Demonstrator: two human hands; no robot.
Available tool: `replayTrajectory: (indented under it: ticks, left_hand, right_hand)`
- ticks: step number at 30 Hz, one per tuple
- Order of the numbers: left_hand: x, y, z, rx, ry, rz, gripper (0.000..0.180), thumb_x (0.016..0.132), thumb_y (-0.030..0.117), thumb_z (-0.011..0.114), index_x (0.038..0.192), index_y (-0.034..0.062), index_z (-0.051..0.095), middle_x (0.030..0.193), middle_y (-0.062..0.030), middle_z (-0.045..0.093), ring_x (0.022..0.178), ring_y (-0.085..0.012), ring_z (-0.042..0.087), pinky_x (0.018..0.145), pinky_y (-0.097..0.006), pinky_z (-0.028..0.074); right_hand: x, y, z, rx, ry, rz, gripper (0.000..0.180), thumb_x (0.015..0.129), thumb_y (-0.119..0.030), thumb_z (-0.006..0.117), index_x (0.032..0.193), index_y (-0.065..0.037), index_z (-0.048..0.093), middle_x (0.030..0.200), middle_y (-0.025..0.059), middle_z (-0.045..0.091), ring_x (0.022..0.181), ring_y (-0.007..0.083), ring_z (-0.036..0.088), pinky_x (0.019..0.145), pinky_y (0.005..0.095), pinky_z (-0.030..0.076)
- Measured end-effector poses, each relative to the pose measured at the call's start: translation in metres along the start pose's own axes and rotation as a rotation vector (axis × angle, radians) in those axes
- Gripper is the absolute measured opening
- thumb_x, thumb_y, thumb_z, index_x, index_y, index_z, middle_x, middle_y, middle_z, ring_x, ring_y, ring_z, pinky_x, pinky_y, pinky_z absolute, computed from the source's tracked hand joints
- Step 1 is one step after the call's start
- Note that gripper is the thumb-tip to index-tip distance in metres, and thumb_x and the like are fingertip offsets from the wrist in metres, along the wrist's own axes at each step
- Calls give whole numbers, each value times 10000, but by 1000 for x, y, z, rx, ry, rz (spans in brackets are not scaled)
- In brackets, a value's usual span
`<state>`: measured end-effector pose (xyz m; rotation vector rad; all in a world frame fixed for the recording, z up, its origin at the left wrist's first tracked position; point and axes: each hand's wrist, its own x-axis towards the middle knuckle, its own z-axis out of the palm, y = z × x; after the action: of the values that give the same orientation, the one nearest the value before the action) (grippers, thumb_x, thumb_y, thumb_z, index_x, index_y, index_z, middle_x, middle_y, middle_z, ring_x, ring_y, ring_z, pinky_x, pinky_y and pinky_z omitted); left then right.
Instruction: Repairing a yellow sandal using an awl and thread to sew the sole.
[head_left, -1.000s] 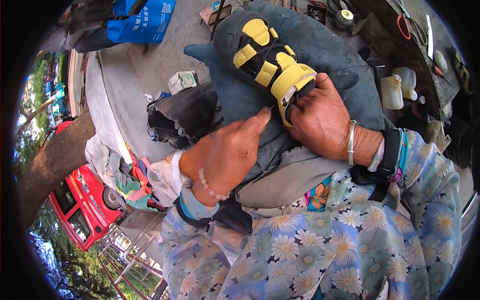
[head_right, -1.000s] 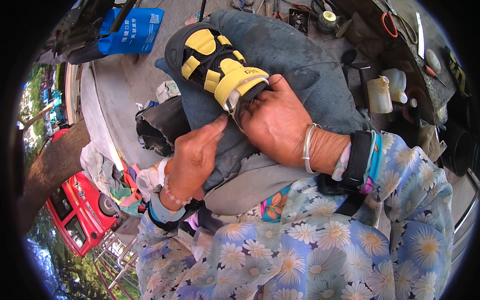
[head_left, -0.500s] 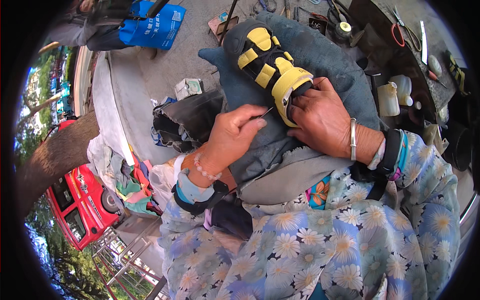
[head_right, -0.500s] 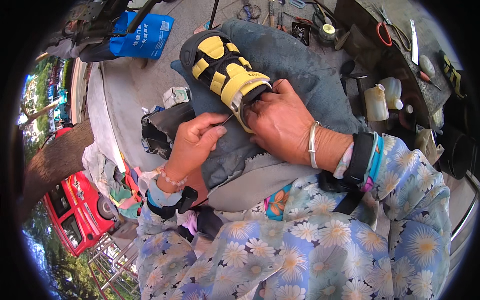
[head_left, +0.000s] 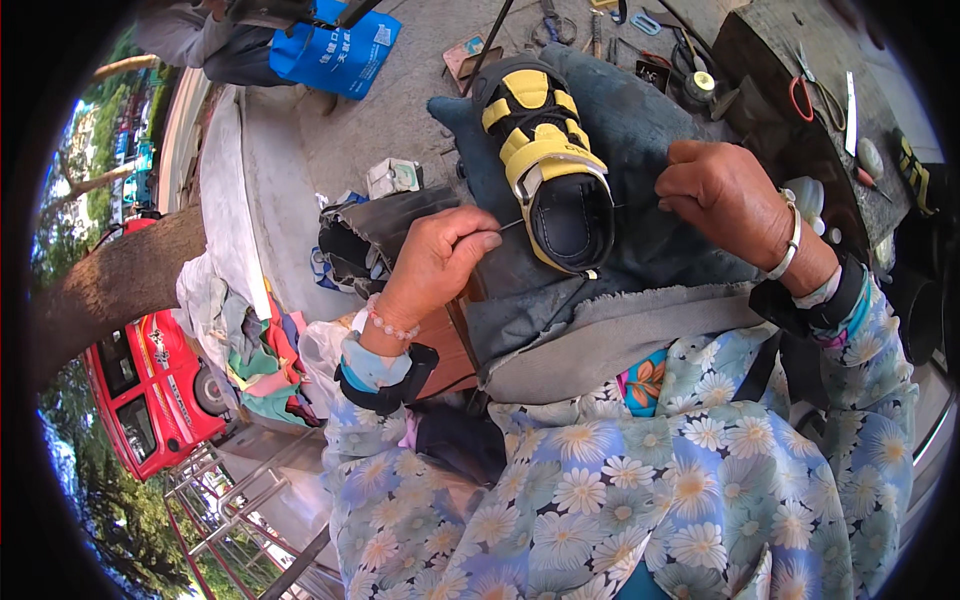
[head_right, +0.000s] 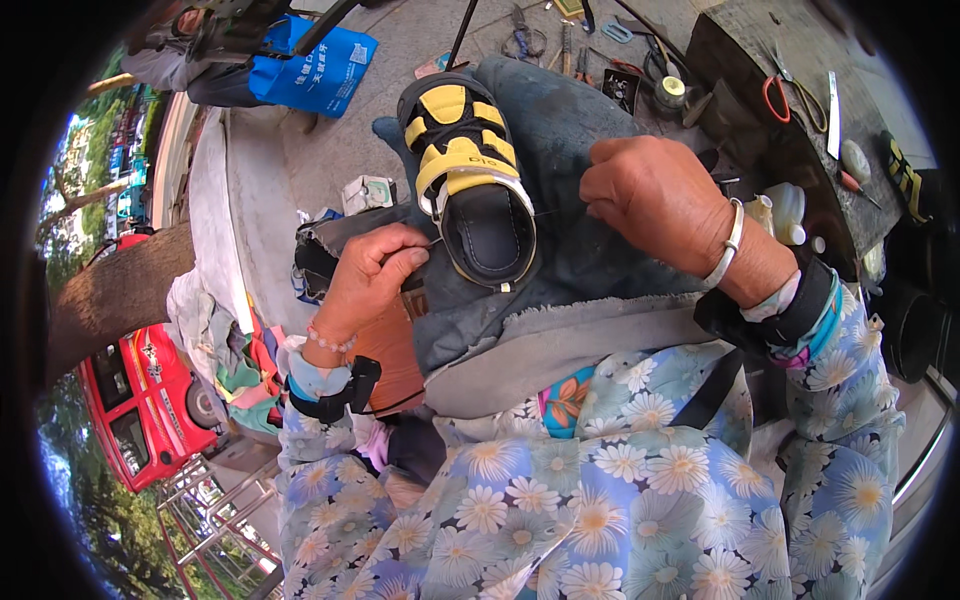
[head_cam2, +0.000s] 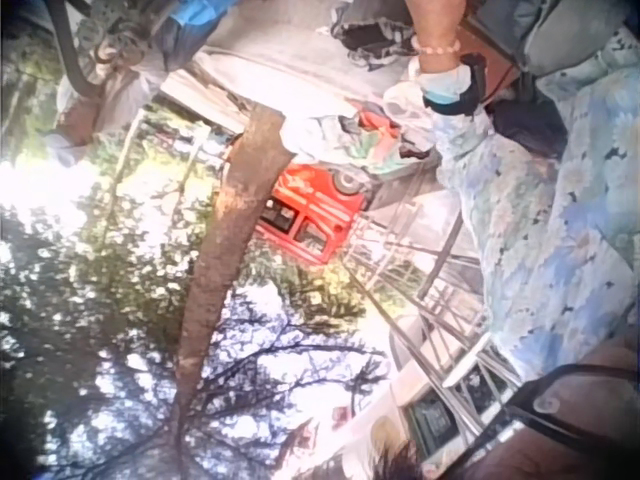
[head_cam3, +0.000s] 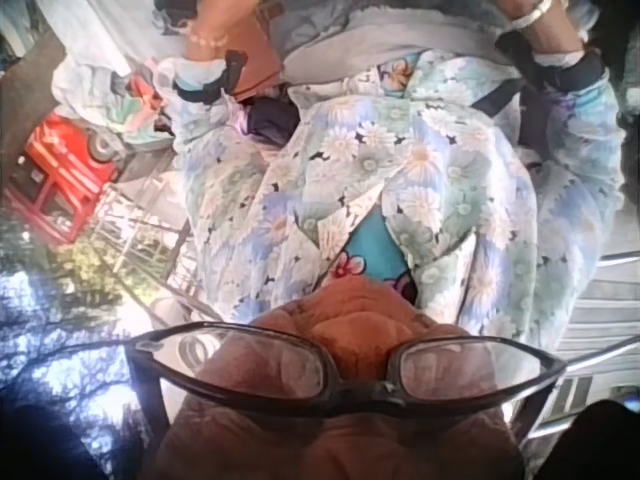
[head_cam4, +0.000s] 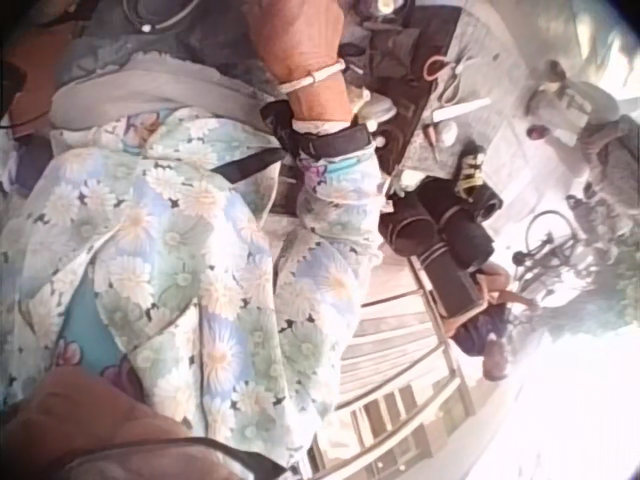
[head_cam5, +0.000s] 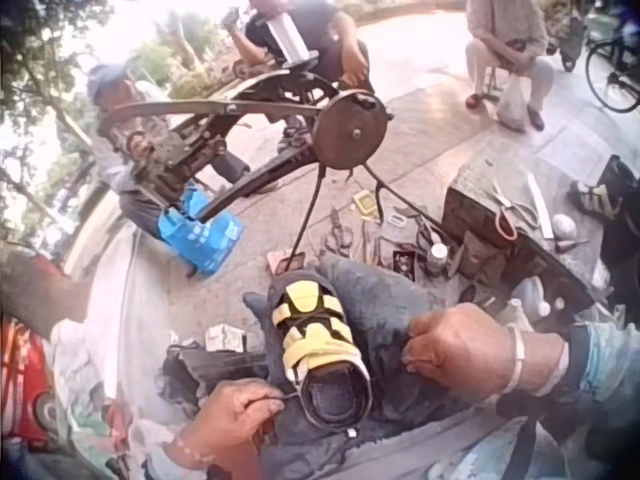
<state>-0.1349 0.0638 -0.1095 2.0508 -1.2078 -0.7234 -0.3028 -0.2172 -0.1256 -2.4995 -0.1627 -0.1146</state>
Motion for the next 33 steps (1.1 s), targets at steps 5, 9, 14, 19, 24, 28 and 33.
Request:
replayTrajectory:
  ticks: [5, 9, 14, 19, 24, 28, 33]
  left_hand:
    - [-3, 4, -4, -39, -37, -91, 112, 840, 56, 586, 893, -37, 619, 797, -79, 624, 729, -146, 582, 674, -264, 458]
    - [-3, 4, -3, -33, -34, -98, 114, 843, 56, 582, 897, -38, 615, 785, -78, 618, 705, -136, 574, 648, -266, 454]
    - [-2, 12, -2, 11, -22, -64, 107, 843, 51, 577, 893, -37, 612, 783, -113, 608, 690, -187, 584, 639, -286, 454]
    - [1, 12, 1, 71, -11, 4, 95, 843, 44, 566, 880, -36, 601, 786, -141, 595, 695, -257, 584, 642, -307, 455]
    - [2, 10, 3, 97, 18, 90, 58, 826, 12, 576, 858, -34, 591, 768, -125, 579, 661, -249, 562, 608, -309, 444]
    - [2, 9, 6, 65, 47, 73, 36, 800, -14, 605, 833, -27, 597, 748, -117, 572, 637, -235, 553, 579, -306, 435]
    - [8, 10, 8, 171, 74, 109, 88, 787, 39, 645, 773, -14, 576, 720, -158, 551, 656, -344, 558, 582, -387, 438]
  right_hand:
    - [-6, -2, -23, 247, -63, -63, 76, 647, -33, 704, 681, -45, 636, 842, 117, 585, 731, 295, 585, 674, 357, 469]
    - [-4, -16, -25, 897, -69, -131, 36, 711, -29, 704, 725, -45, 676, 1086, 155, 614, 793, 167, 573, 790, 298, 451]
    - [8, -39, 7, 1667, -187, 102, 92, 862, -92, 641, 867, -5, 668, 909, 106, 678, 692, 109, 622, 579, 234, 506]
    - [29, -51, 39, 747, 36, 91, 31, 803, -48, 619, 807, -27, 640, 783, 123, 659, 653, 246, 644, 585, 349, 526]
    - [34, -60, 51, 154, 102, 73, 76, 719, -50, 601, 792, -52, 621, 712, 180, 623, 691, 372, 630, 624, 453, 517]
    - [37, -60, 56, 175, 155, 136, 90, 711, -53, 607, 800, -49, 620, 707, 174, 627, 697, 373, 635, 626, 462, 516]
    - [45, -62, 59, 163, 84, 123, 104, 734, -72, 604, 833, -41, 614, 715, 183, 633, 696, 377, 638, 627, 468, 518]
